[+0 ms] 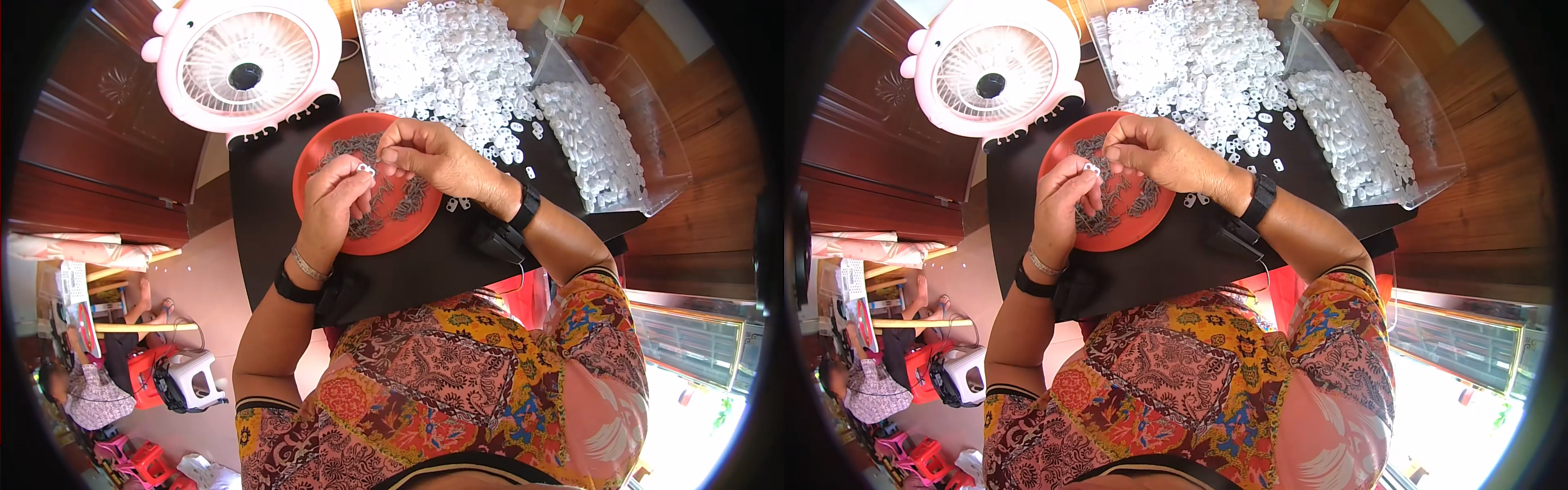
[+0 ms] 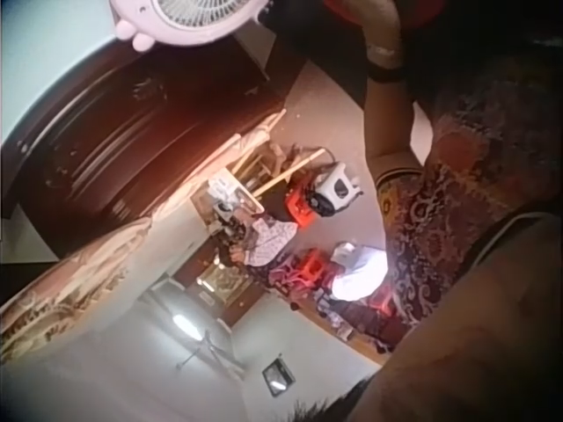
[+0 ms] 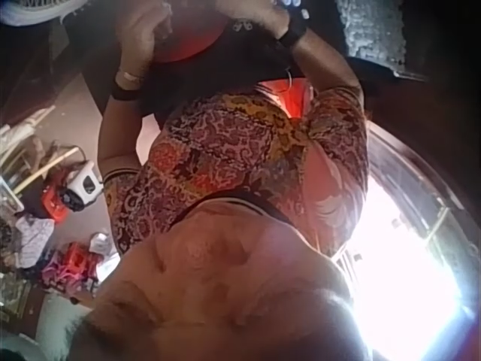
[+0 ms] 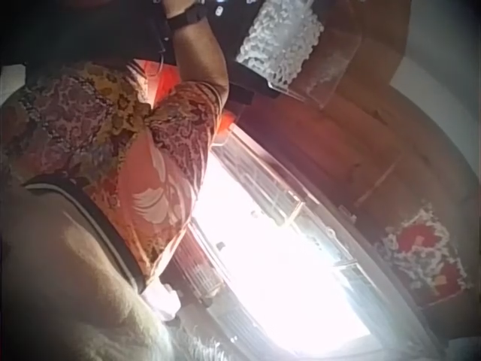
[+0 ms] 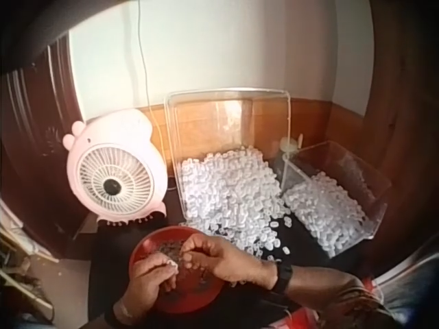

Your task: Manually assembling small white plastic housings by inserting tiny metal components into them at a workstation.

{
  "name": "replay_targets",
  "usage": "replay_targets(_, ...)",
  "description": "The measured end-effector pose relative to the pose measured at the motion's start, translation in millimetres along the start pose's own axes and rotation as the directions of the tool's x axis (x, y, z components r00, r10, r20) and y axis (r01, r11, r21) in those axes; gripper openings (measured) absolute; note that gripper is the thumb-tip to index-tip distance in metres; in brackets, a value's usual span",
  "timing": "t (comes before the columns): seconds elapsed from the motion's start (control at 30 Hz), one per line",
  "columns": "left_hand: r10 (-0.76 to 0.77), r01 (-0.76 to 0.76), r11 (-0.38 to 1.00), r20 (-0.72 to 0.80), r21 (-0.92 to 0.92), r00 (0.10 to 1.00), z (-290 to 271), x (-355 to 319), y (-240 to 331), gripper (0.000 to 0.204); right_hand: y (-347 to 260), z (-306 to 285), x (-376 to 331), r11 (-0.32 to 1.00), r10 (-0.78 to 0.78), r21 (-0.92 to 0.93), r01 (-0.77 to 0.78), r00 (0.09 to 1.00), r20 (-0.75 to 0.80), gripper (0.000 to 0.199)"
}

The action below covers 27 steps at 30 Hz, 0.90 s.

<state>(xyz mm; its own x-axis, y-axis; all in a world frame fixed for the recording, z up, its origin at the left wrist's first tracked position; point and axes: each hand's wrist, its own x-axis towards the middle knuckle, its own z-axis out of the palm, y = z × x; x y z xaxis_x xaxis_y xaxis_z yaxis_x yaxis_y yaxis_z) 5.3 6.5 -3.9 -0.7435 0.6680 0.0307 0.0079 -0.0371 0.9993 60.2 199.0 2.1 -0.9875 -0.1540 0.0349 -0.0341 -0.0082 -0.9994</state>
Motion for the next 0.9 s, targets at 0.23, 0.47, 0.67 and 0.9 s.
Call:
replay_targets(0.23,-0.016,0.014,0.999,0.032,0.038,0.999,3.4,-0.6,1.7,0.018,-3.2,5.8,-3.5,0.962,-0.110,-0.253,0.100,0.994,-0.025,0.010)
replay_targets(0.47,0.030,-0.034,0.998,0.052,0.060,0.998,2.7,-0.4,-2.2,0.019,-13.3,10.3,-7.7,0.861,-0.180,-0.483,0.159,0.984,0.003,0.006)
replay_targets(0.67,0.004,-0.006,0.997,0.020,0.075,1.000,4.0,0.4,-1.3,0.018,-6.9,7.8,-6.3,0.873,-0.263,-0.444,0.201,0.961,-0.081,0.007)
replay_targets(0.9,0.024,-0.028,0.995,0.039,0.094,0.999,2.9,-0.7,-3.3,0.018,-13.2,11.5,-7.5,0.859,-0.197,-0.487,0.155,0.980,-0.036,0.007)
